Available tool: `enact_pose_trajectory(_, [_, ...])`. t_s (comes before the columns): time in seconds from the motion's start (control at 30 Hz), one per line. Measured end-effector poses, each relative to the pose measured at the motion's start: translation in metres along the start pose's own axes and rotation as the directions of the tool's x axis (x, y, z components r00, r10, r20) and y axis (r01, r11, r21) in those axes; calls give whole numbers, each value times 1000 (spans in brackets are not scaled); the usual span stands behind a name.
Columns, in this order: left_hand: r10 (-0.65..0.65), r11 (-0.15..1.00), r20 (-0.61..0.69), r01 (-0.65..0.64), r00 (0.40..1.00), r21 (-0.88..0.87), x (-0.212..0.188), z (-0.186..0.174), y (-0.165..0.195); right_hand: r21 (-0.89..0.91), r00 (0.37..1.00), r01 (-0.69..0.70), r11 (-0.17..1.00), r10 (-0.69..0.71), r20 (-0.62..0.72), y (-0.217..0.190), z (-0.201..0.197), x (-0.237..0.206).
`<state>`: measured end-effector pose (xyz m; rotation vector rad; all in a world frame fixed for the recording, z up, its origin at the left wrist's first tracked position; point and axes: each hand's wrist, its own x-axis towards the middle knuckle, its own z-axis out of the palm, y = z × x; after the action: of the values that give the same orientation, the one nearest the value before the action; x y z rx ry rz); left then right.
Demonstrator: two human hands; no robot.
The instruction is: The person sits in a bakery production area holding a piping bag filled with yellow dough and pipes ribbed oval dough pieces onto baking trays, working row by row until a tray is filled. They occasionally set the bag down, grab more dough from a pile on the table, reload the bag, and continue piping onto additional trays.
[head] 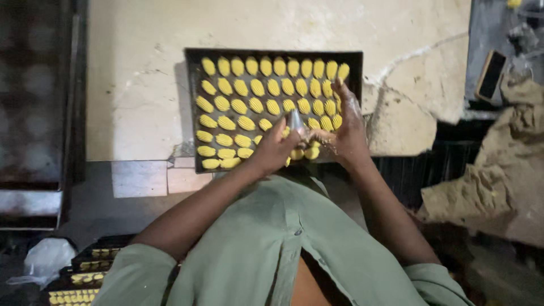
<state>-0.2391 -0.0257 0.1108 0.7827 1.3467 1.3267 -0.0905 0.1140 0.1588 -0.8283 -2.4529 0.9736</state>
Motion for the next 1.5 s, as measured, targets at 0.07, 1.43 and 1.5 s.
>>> enact_pose_trajectory(0.07, [-95,950,70,111,993,-292,10,11,-10,73,993,-58,996,65,-94,1,-2,-16])
enact_pose_trajectory(1.43, [-445,730,353,561,823,-390,28,94,3,-424,908,-342,838,411,78,167,-51,-36])
enact_pose_trajectory(1.5, [-387,708,469,582,794,-401,33,77,-3,-504,908,-358,786,419,9,163,-29,-52])
